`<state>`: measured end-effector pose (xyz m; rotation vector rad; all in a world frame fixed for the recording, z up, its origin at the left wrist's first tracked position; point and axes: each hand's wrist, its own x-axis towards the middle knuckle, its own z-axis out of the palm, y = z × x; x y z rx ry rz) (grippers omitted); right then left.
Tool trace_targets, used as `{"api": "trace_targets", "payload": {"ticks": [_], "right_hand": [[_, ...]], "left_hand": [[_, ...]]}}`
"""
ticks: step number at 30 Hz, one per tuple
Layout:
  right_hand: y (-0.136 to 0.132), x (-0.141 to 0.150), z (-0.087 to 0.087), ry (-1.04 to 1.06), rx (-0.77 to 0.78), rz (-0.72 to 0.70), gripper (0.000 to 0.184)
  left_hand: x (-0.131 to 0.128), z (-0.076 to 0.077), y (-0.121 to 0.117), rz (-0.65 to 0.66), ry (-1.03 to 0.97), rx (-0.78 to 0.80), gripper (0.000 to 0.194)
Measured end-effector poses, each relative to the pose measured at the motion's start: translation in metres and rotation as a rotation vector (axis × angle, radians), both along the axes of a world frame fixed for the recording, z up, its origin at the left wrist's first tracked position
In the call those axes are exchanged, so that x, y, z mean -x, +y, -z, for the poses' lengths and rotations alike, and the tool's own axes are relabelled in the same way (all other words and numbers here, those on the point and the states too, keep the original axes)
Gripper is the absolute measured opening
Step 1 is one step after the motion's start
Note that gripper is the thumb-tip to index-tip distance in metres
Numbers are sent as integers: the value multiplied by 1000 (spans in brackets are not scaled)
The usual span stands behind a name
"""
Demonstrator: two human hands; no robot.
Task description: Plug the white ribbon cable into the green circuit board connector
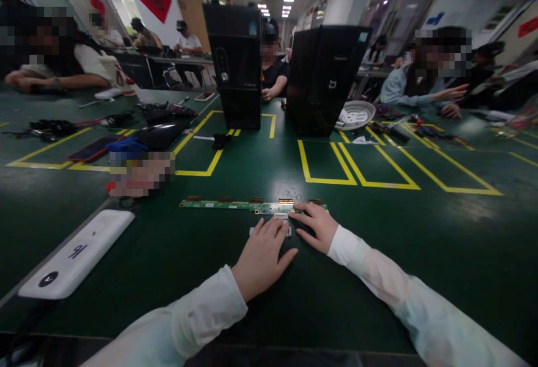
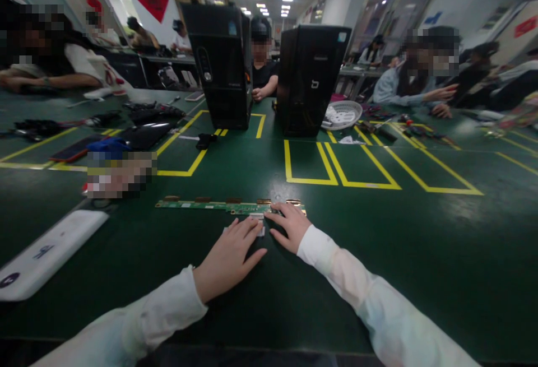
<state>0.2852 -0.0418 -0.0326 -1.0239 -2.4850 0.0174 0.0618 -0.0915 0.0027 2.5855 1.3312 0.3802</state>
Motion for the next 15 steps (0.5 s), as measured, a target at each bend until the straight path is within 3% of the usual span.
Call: {"api": "trace_targets", "payload": {"ticks": [7, 11, 15], "right_hand": [[1, 0, 0, -27, 7, 1, 41], [2, -1, 3, -46, 28, 0, 42], [3, -2, 6, -51, 26, -4, 43]], "left_hand": [[20, -22, 9, 18, -155, 201, 52], [56, -29, 3, -150, -361, 208, 52], [105, -13, -15, -373, -269, 102, 54]]}}
